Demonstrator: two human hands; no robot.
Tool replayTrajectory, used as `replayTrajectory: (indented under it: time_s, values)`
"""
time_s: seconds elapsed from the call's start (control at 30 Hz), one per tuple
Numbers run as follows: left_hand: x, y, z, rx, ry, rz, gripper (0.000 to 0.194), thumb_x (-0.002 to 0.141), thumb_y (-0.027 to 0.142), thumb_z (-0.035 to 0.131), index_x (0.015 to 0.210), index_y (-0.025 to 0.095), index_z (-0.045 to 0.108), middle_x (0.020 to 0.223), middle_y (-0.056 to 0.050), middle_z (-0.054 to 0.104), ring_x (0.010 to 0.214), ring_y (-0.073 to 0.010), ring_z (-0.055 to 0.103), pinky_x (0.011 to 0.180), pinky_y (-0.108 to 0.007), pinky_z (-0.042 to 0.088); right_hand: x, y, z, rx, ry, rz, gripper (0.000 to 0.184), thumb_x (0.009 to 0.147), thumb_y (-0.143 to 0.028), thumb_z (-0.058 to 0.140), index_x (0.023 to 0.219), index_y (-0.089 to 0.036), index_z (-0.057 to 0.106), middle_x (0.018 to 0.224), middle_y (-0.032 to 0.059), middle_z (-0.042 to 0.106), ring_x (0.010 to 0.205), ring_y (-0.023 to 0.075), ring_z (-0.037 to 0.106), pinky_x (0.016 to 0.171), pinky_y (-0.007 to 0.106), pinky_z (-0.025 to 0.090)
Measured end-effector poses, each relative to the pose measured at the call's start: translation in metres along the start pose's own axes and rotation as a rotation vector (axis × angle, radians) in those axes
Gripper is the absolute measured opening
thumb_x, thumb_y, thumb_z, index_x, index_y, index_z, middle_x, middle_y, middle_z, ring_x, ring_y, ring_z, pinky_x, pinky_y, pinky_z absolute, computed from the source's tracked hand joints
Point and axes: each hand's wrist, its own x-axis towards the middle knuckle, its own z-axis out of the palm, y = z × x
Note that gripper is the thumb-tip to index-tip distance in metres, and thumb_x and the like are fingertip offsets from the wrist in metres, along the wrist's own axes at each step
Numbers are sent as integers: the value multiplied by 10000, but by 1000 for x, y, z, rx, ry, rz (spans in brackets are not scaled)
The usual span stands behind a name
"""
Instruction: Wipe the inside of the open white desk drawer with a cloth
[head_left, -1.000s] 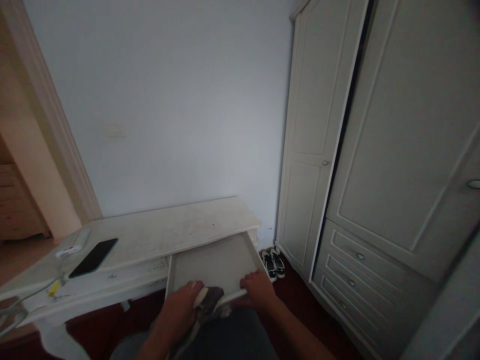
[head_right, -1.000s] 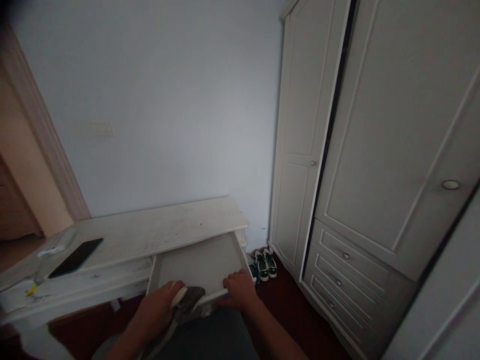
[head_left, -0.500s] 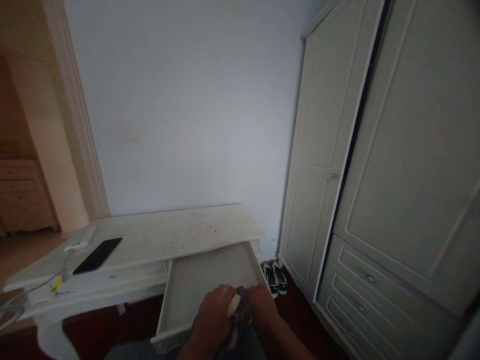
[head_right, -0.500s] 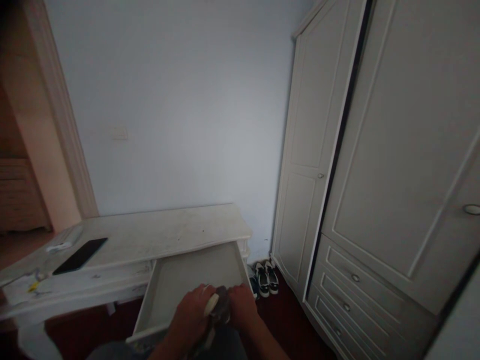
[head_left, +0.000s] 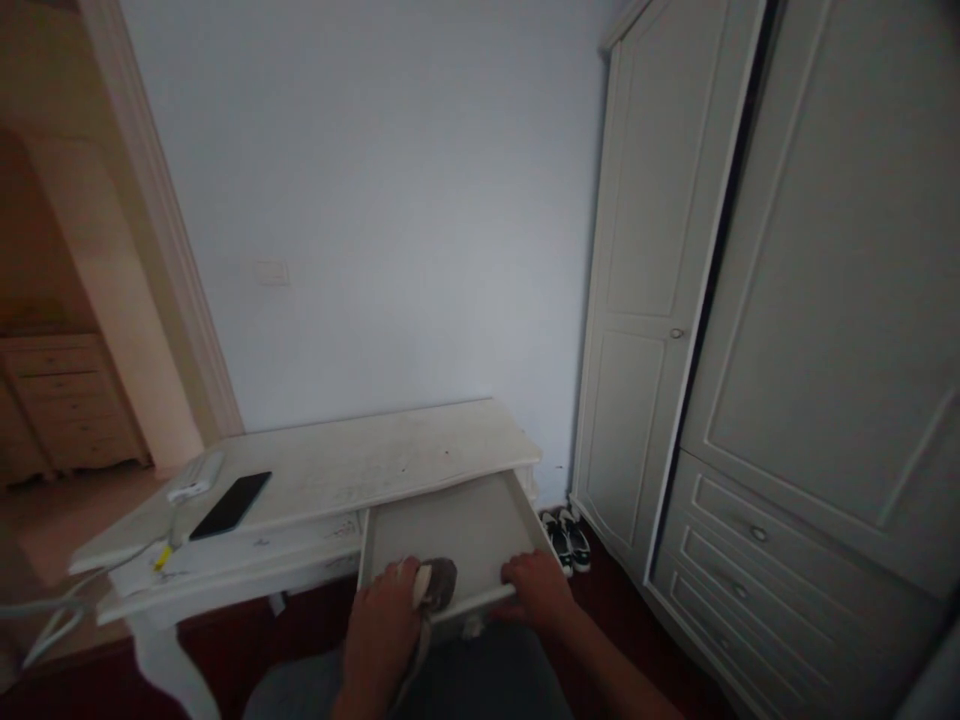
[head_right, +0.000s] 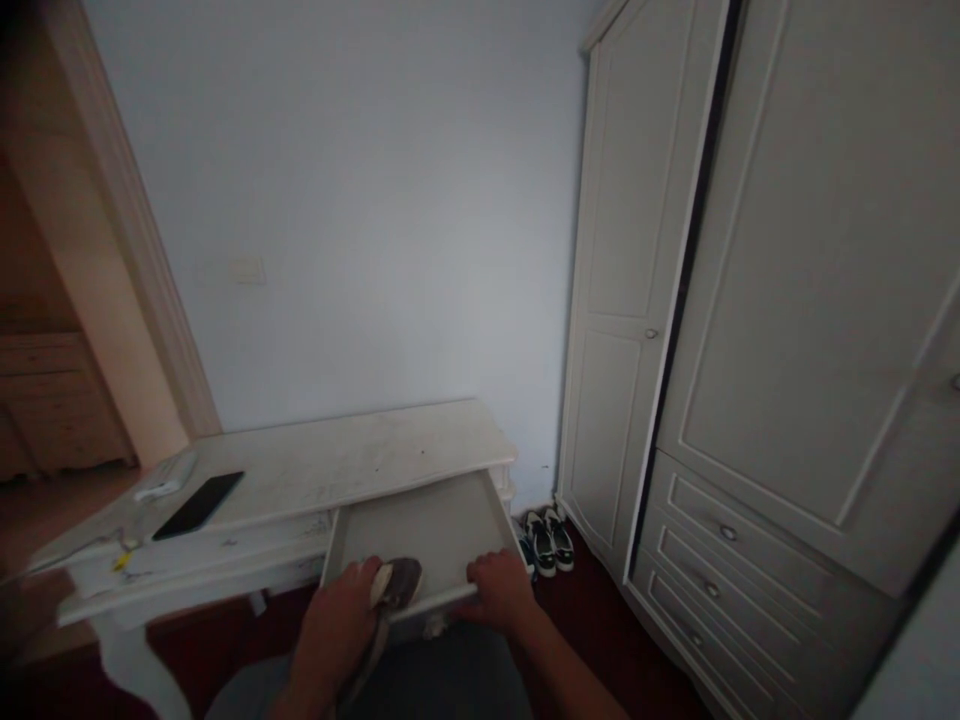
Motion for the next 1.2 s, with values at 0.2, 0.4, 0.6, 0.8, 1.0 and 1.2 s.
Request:
replayTrajectory:
  time_s: [0.2, 0.4, 0.6, 0.8, 1.0, 1.2]
  values:
    - [19, 43, -6, 0, -96, 37, 407, 936, 178, 459, 1311, 238, 606, 1253, -126, 717, 1159, -279, 692, 954, -421, 467, 0, 0, 2, 3, 18, 6, 600, 775, -781, 738, 1026, -238, 772, 1034, 90, 785, 1018, 322, 726, 901, 391, 464]
    - [15, 59, 21, -94, 83, 203, 416, 895, 180, 522, 1283, 281, 634, 1298, -65, 711, 1215, -247, 648, 1035, -405, 447, 1, -3, 3, 14, 29, 24, 568, 804, -734, 723, 1030, -216, 779, 1038, 117, 785, 1005, 333, 730, 908, 406, 475]
    - [-7, 9, 93, -99, 317, 272, 593, 788, 77, 598, 1319, 335, 659, 1349, -40, 724, 1256, -264, 653, 1084, -405, 506, 2, 1, 9, 41, 33, 3, 449, 828, -639, 739, 1030, -240, 771, 1050, 89, 782, 1030, 318, 720, 917, 396, 471]
    - [-7, -27, 44, -127, 110, 43, 559, 840, 121, 527, 1352, 312, 646, 1395, -28, 714, 1269, -284, 670, 1063, -389, 526, 0, 0, 5, 47, 26, 9, 631, 769, -802, 732, 1050, -238, 769, 1059, 95, 782, 1036, 333, 717, 926, 411, 471]
    - [14, 7, 8, 66, 27, -50, 421, 979, 97, 393, 1285, 200, 665, 1157, -122, 746, 1088, -315, 727, 903, -436, 503, 2, -6, -6, 33, -20, 36, 615, 765, -785, 743, 1024, -229, 790, 1054, 115, 789, 1030, 352, 727, 900, 419, 489]
    - [32, 84, 6, 120, 56, 148, 335, 977, 134, 487, 1219, 209, 707, 1145, -135, 729, 1095, -294, 685, 956, -441, 432, 2, -6, -8, 34, -21, 37, 626, 749, -789, 746, 1013, -225, 805, 1026, 124, 794, 1008, 366, 737, 879, 422, 501]
